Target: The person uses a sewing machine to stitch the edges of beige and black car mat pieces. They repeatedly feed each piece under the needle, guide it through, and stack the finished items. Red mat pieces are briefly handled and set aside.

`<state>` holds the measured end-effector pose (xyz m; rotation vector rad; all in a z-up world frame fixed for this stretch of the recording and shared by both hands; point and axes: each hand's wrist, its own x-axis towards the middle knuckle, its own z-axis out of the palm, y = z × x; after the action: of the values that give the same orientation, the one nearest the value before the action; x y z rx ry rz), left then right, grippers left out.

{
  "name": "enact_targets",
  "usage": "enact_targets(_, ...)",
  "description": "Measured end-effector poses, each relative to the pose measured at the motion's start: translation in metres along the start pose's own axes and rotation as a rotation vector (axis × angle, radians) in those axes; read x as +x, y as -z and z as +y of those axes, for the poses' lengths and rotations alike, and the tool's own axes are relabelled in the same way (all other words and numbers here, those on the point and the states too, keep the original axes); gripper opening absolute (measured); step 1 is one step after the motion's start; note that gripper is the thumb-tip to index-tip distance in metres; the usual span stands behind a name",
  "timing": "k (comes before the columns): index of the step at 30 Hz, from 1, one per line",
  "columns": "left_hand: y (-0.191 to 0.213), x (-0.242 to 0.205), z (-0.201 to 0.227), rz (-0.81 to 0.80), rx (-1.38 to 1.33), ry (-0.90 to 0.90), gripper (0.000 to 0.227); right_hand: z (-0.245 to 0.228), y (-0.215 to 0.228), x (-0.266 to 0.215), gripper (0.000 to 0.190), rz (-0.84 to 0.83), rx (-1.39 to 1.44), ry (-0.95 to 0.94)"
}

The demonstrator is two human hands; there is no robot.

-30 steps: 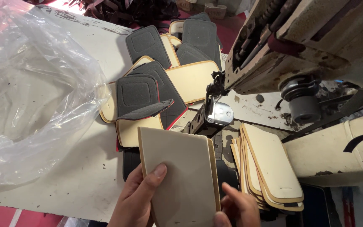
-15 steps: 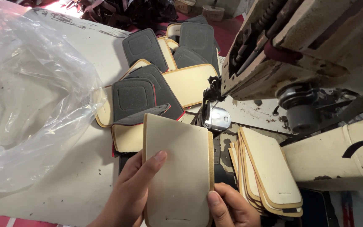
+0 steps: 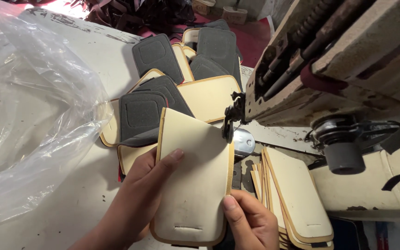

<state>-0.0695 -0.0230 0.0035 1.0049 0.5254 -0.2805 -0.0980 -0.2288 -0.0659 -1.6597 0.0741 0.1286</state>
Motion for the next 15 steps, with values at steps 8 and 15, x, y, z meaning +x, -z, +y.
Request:
enact_targets(8, -0.002, -0.004, 0.001, 0.010, 0.078, -0.070, 0.043, -0.005, 0.002, 0.001, 0.029, -0.066, -0.009, 0.025)
enact_targets(15, -0.002, -0.001, 0.004, -0.012, 0.004, -0.046, 0.045, 0.114, 0.254, 0.047, 0.019, 0.207, 0.290, -0.409)
